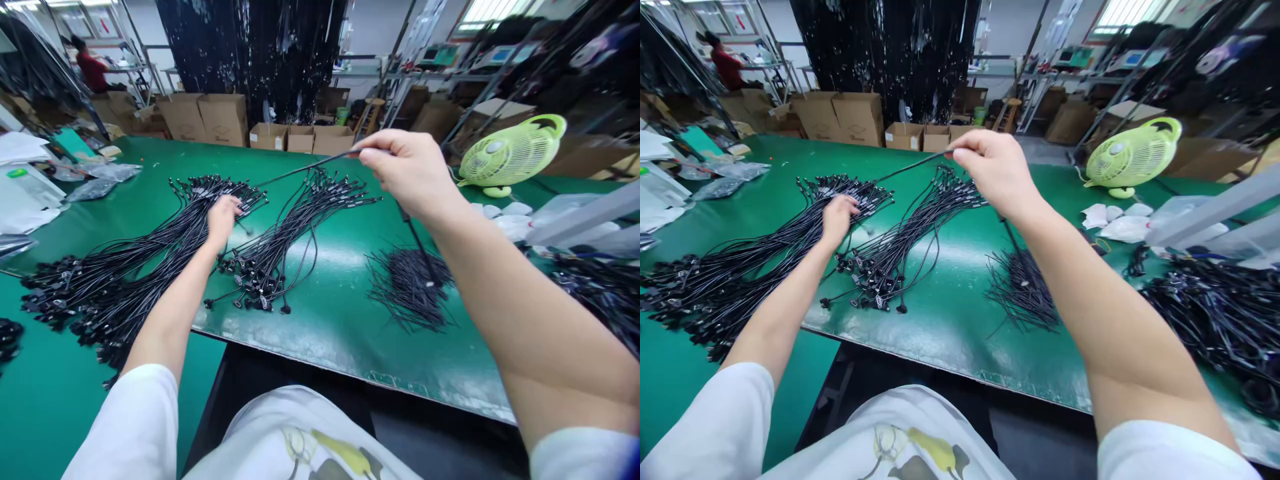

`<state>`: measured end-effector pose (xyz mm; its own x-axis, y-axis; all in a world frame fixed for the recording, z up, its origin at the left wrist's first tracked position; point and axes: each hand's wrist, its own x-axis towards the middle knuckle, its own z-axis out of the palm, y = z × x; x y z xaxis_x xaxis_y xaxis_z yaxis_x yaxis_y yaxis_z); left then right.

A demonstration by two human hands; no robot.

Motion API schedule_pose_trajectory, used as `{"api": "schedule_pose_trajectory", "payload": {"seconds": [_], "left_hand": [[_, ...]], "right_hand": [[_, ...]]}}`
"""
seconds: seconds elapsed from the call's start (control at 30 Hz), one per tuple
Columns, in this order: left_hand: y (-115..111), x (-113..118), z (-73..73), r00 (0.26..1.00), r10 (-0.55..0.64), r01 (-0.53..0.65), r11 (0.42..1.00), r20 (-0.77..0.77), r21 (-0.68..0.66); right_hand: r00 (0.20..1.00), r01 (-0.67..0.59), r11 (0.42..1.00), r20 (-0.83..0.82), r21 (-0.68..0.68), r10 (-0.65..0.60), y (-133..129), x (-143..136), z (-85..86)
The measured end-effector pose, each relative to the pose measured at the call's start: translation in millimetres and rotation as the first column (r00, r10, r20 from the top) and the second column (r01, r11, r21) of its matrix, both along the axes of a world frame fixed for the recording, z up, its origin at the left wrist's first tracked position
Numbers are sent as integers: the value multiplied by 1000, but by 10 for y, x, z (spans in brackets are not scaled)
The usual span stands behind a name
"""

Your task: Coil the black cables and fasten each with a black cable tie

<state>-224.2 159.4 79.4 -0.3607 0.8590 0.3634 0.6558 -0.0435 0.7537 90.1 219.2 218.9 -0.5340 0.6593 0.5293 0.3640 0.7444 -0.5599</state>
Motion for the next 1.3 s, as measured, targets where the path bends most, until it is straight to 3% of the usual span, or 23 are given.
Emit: {"api": "schedule_pose_trajectory", "payload": {"seconds": [0.07, 0.1, 0.2, 0.3, 0.4, 0.47, 0.53, 0.6, 0.7, 0.83, 0.93, 1.0, 1.03, 1.1, 1.17, 1.23, 1.3], "left_hand": [[-102, -270, 320, 997, 82, -82, 993, 5, 91], [-171, -399, 455, 998, 59, -58, 995, -3, 81], [-437, -664, 663, 997, -82, 81, 992, -11, -95], [-716, -675, 603, 986, -160, 165, 949, 41, -268], [-920, -391, 430, 957, -170, 237, 926, 235, -294], [-1009, -40, 317, 824, -192, 369, 895, 533, -249], [-1080, 391, 232, 664, -241, 515, 833, 708, -200], [-1144, 812, 185, 599, -311, 589, 795, 738, -143], [-1218, 1235, 167, 629, -396, 616, 779, 669, -117], [-1247, 1374, 178, 724, -449, 623, 751, 524, -217], [-1272, 1433, 189, 820, -507, 564, 795, 265, -225], [-1310, 1537, 193, 819, -564, 574, 797, 105, -189], [-1335, 1603, 191, 786, -613, 614, 762, 79, -206], [-1390, 1724, 178, 702, -695, 705, 646, 156, -293], [-1442, 1780, 154, 660, -684, 748, 562, 310, -354], [-1484, 1742, 134, 641, -591, 764, 550, 490, -337], [-1523, 1621, 142, 542, -463, 792, 559, 701, -244]], "right_hand": [[969, 159, 976, 166, 146, -182, 61, 196, -77], [936, 225, 952, 224, 208, -271, 96, 315, -149], [844, 372, 867, 269, 330, -464, 228, 744, -385], [774, 403, 817, 323, 413, -545, 347, 1148, -626], [740, 304, 864, 471, 402, -480, 246, 1284, -918], [717, 190, 917, 589, 350, -373, -26, 1197, -1095], [689, 27, 966, 696, 257, -204, -421, 1028, -1197], [664, -147, 978, 747, 148, -13, -830, 849, -1197], [645, -302, 950, 751, 79, 143, -1240, 697, -1047], [682, -269, 956, 724, 113, 106, -1347, 795, -856], [701, -236, 965, 707, 113, 89, -1346, 905, -847], [713, -242, 966, 692, 96, 110, -1369, 913, -854], [724, -230, 969, 682, 95, 104, -1379, 899, -848], [745, -164, 979, 665, 121, 42, -1359, 863, -817], [755, -61, 982, 652, 178, -72, -1250, 865, -799], [752, 8, 976, 641, 218, -150, -1053, 950, -852], [767, 51, 975, 617, 218, -178, -831, 1118, -1005]]}}
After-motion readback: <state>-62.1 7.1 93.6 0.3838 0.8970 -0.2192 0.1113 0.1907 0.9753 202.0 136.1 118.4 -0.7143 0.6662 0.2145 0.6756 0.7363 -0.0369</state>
